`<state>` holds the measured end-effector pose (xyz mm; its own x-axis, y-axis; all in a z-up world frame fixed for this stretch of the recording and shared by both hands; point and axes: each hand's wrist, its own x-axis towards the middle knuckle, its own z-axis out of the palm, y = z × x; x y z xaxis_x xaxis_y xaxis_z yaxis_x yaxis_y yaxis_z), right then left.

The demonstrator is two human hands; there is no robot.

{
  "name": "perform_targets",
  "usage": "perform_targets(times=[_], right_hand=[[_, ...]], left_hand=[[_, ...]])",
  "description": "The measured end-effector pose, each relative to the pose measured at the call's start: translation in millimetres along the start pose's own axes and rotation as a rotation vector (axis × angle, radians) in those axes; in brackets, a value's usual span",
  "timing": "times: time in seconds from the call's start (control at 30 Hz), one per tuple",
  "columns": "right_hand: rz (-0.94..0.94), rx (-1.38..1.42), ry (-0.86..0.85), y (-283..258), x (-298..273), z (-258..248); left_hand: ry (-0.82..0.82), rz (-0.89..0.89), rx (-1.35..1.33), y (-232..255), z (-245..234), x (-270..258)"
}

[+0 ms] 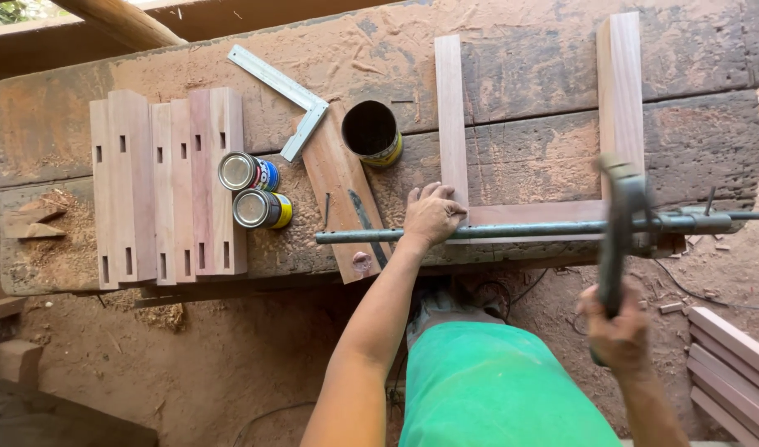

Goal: The person assembles a wooden frame on a workbench, positions a long bar clamp across it and tightens the clamp, then hammers nails into the frame joints. They later remove the clamp, tap the frame edges with the hammer, and lift the assembled frame upright off the bench.

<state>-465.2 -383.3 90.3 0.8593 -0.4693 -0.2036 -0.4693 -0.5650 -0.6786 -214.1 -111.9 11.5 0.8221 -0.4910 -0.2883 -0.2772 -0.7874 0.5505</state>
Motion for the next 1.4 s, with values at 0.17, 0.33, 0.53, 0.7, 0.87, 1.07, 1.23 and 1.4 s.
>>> perform_targets(times=[0.17,0.33,0.53,0.7,0.87,1.07,1.23,1.4], right_hand=[[-0.075,0.059,-0.263,-21,-10,44],[-0.147,-0.033,-0.306,-24,-6,64],[-0.312,0.053,-0.253,-34,-10,38],[-0.189,0.006,-0.346,-10,-12,57],[0.042,-0.09,-0.354,-42,-4,61],[-0.36,0.106,-0.213,-42,-5,20],[-0.414,0.481,-0.14,-49,-22,9],[-0.252,-0.076,-0.255,-37,0,58]], left_hand=[[0.037,-0.001,-0.025,-5,8,0],[0.043,-0.004,-0.035,-10,16,3],[0.048,-0.009,-0.065,-6,12,1],[0.014,-0.024,-0.045,-6,13,4],[0.027,-0.027,-0.053,-2,3,3],[0.34,0.102,-0.103,-27,26,-8],[0.398,-0.241,0.029,-14,5,-41],[0.421,-0.239,0.011,-8,10,-46]])
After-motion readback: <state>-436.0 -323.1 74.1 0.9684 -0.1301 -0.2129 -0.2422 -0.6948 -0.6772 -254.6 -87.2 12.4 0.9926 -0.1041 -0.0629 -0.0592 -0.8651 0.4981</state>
